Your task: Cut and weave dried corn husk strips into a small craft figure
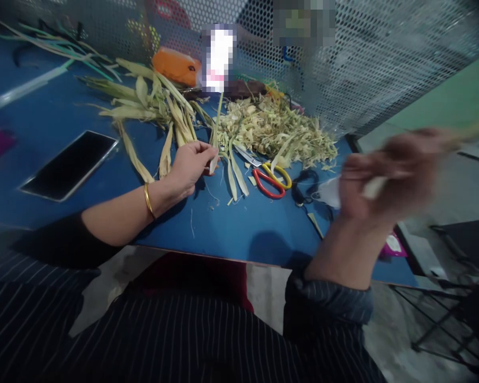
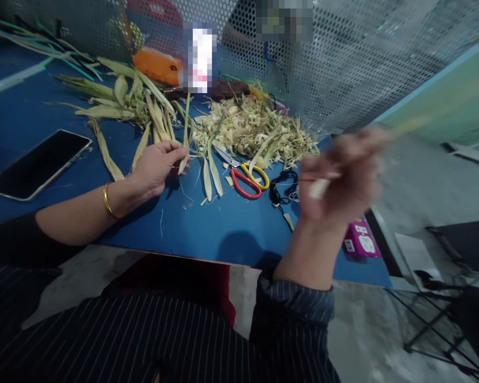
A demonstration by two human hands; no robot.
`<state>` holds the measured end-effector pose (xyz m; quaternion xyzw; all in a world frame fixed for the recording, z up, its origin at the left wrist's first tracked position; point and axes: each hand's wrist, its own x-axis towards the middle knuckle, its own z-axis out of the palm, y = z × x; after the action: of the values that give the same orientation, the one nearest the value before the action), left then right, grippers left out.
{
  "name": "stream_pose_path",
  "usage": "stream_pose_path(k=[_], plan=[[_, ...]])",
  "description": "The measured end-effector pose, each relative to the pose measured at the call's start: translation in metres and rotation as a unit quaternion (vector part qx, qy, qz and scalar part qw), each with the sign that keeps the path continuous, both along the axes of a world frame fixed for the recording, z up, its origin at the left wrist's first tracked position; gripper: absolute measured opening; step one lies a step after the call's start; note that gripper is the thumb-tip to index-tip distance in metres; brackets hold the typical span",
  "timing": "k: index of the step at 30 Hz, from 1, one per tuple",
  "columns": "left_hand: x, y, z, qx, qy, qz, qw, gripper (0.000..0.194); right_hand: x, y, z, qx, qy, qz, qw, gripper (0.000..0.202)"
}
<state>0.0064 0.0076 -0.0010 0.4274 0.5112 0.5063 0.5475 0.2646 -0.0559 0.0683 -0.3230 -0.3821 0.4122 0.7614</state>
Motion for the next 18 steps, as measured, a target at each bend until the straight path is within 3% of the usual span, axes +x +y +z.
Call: stream_pose_path(k=[1, 3, 5, 9, 14, 18], plan=[[0.001, -0.001, 0.0, 0.009, -0.005, -0.005, 1.0, 0.014, -0.012, 0.004, -0.007, 0.036, -0.065, 0.012, 0.997, 0.017], [0.002, -0.004, -0.003, 0.019, -0.013, -0.021, 1.0, 0.015, -0.037, 0.012, -0.024, -0.036, -0.168, 0.033, 0.985, 0.016], [0.003, -0.008, -0.005, 0.015, -0.021, -0.055, 0.998, 0.014, -0.058, 0.018, -0.041, -0.104, -0.21, 0.041, 0.971, 0.021], [0.006, -0.016, -0.005, 0.006, -0.023, -0.126, 0.992, 0.017, -0.083, 0.023, -0.067, -0.155, -0.259, 0.05, 0.952, 0.033], [0.007, -0.022, 0.0, 0.034, 0.007, -0.164, 0.986, 0.009, -0.102, 0.022, -0.078, -0.142, -0.361, 0.065, 0.919, 0.031], [0.003, -0.021, 0.003, 0.029, 0.03, -0.192, 0.981, 0.006, -0.11, 0.023, -0.08, -0.16, -0.372, 0.084, 0.911, 0.026]])
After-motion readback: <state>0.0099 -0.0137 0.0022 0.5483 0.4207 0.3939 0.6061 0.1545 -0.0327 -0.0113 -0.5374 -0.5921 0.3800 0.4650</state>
